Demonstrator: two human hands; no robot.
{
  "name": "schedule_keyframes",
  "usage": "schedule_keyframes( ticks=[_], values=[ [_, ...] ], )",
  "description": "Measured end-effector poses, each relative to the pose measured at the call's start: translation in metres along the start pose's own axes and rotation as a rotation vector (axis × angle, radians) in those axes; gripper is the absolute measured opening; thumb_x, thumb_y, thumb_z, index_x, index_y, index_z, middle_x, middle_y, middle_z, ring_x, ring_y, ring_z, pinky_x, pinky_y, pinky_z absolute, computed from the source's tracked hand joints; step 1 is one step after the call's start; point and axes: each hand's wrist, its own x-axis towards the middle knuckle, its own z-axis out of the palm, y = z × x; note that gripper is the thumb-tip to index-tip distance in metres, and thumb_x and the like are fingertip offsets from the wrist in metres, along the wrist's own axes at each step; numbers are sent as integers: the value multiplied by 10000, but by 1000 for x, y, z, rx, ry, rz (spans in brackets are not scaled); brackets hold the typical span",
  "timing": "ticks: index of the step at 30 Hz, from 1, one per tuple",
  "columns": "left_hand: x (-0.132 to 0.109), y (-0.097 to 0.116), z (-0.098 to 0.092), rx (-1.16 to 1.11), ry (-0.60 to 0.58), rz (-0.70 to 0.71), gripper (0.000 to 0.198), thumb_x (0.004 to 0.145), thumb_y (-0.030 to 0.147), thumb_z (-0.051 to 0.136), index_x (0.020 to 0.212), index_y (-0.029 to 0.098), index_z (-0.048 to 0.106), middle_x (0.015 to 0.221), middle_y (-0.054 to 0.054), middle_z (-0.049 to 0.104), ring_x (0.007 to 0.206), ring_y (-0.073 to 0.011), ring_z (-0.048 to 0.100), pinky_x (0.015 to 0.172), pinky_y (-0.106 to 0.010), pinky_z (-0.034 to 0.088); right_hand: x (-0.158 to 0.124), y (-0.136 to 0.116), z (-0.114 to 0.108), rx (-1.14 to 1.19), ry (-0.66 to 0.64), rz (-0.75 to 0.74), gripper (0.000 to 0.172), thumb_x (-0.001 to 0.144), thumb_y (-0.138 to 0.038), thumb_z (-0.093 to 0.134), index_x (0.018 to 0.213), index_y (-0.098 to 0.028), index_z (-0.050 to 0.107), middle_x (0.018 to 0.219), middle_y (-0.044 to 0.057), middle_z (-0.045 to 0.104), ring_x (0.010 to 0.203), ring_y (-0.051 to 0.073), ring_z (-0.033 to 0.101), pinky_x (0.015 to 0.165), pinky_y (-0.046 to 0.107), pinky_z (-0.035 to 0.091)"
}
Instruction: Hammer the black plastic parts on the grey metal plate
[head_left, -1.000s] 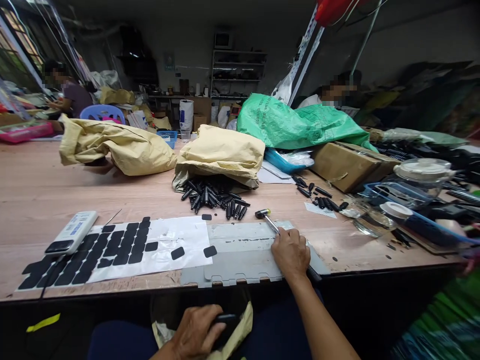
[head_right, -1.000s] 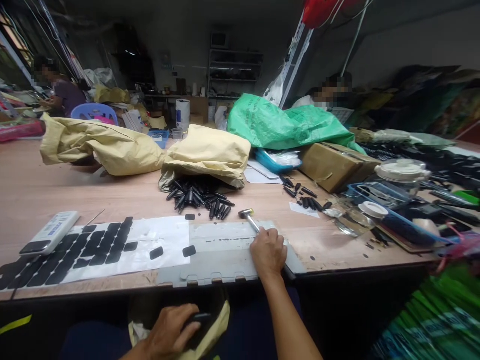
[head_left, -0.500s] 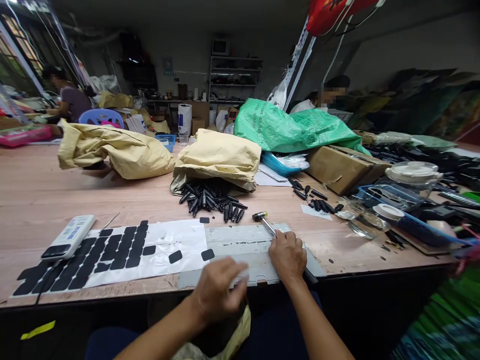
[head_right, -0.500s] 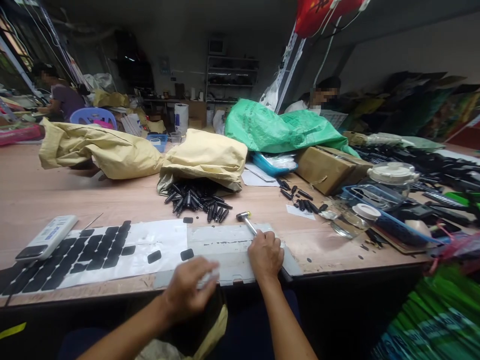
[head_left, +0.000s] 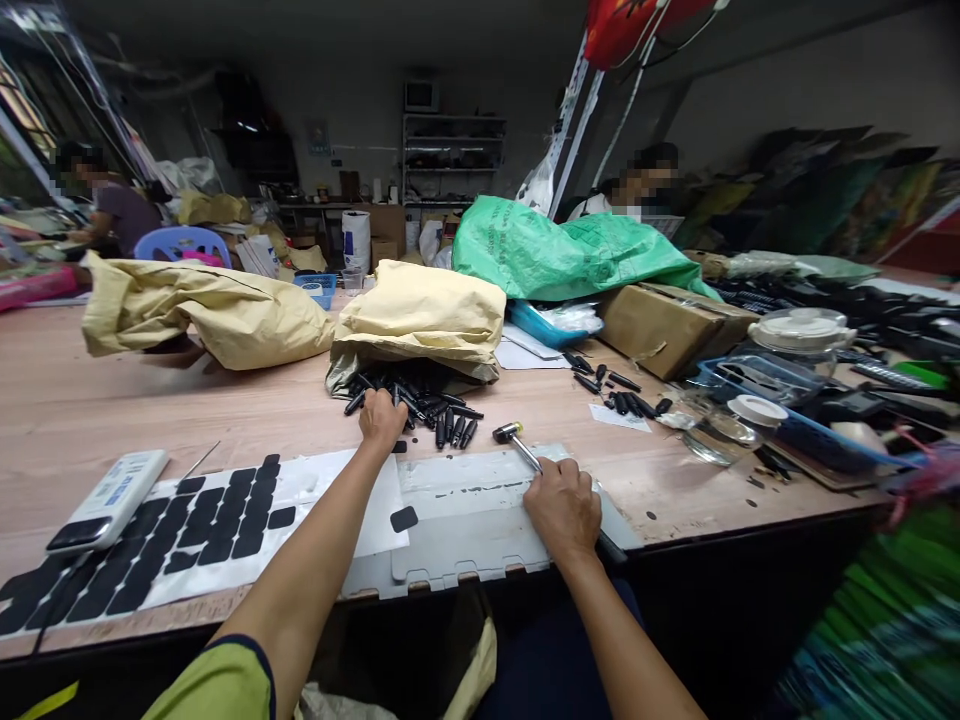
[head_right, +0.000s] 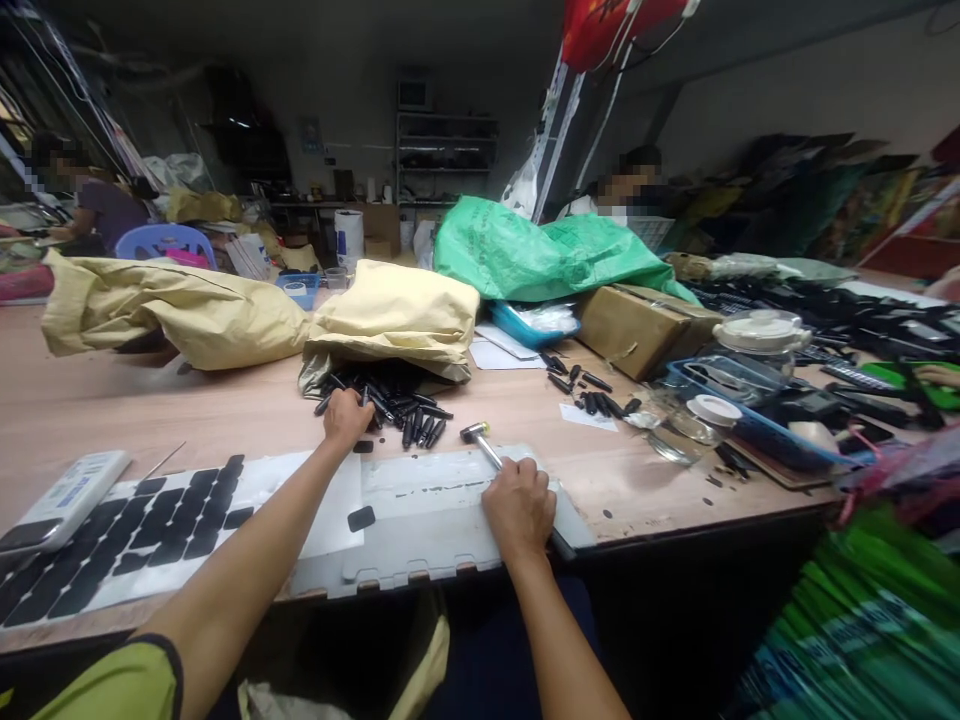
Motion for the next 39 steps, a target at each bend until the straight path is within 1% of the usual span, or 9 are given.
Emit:
schedule_keyframes(
  ticks=[4, 6, 10, 12, 17, 24, 30, 35, 39],
  values=[
    [-7, -1, -9, -59, 81, 76, 192, 811, 290, 608, 943, 172, 682, 1065, -93, 615, 959, -241, 608, 780, -324, 461, 0, 0, 1, 7, 4, 9, 286, 913, -211, 450, 1094, -163, 666, 997, 114, 580, 916, 251, 521, 674, 333, 345],
    [-22, -2, -15, -136, 78, 208, 187, 825, 308, 615, 957, 194, 681, 996, -58, 637, 937, -217, 602, 764, -310, 466, 0, 0, 1, 9, -2, 12, 274, 910, -210, 460, 1085, -165, 665, 1002, 114, 580, 918, 245, 519, 683, 332, 346],
    [-72, -1, -12, -246, -244, 562, 119, 837, 278, 612, 913, 214, 679, 877, -18, 655, 836, -180, 591, 694, -287, 469, 1, -2, -1, 28, -26, 30, 272, 904, -210, 469, 1086, -169, 667, 1013, 121, 577, 933, 245, 512, 707, 339, 361],
    [-95, -2, -1, -223, -336, 636, 96, 820, 260, 624, 878, 209, 682, 855, -19, 651, 818, -185, 579, 687, -296, 463, 0, -2, -2, 38, -32, 40, 289, 911, -210, 453, 1100, -173, 668, 1013, 121, 577, 937, 248, 511, 715, 344, 366],
    [-117, -14, 19, -271, -341, 591, 162, 770, 226, 658, 923, 199, 703, 878, -32, 635, 874, -198, 570, 770, -312, 456, -1, 0, 2, 43, -35, 8, 395, 919, -209, 450, 1288, -225, 589, 1005, 112, 564, 928, 245, 501, 722, 344, 374],
    [-111, -23, 17, -354, -386, 526, 182, 750, 229, 677, 922, 190, 722, 825, -13, 596, 797, -168, 566, 737, -285, 447, -3, 3, -9, 129, -50, -58, 546, 918, -145, 377, 1449, -265, 425, 987, 90, 553, 899, 226, 527, 744, 327, 430],
    [-111, -21, 17, -351, -404, 522, 199, 728, 223, 679, 917, 204, 740, 805, -4, 590, 786, -162, 561, 727, -274, 445, -48, -5, -33, 639, -18, -102, 516, 974, -253, 256, 1479, -220, 359, 1239, 107, 580, 1122, 204, 559, 924, 313, 464],
    [-110, -22, 19, -354, -417, 520, 198, 724, 253, 690, 907, 227, 762, 802, -3, 593, 787, -166, 570, 708, -272, 442, -84, -12, -40, 630, -117, -106, 480, 971, -296, 290, 1416, -261, 466, 1083, 75, 642, 957, 193, 625, 821, 298, 517],
    [-111, -22, 18, -358, -409, 526, 196, 733, 239, 684, 908, 234, 772, 785, -5, 583, 793, -168, 566, 690, -265, 434, -97, -17, -44, 553, -77, -158, 471, 988, -296, 287, 1423, -298, 466, 1013, 61, 623, 858, 174, 632, 725, 250, 511]
  ],
)
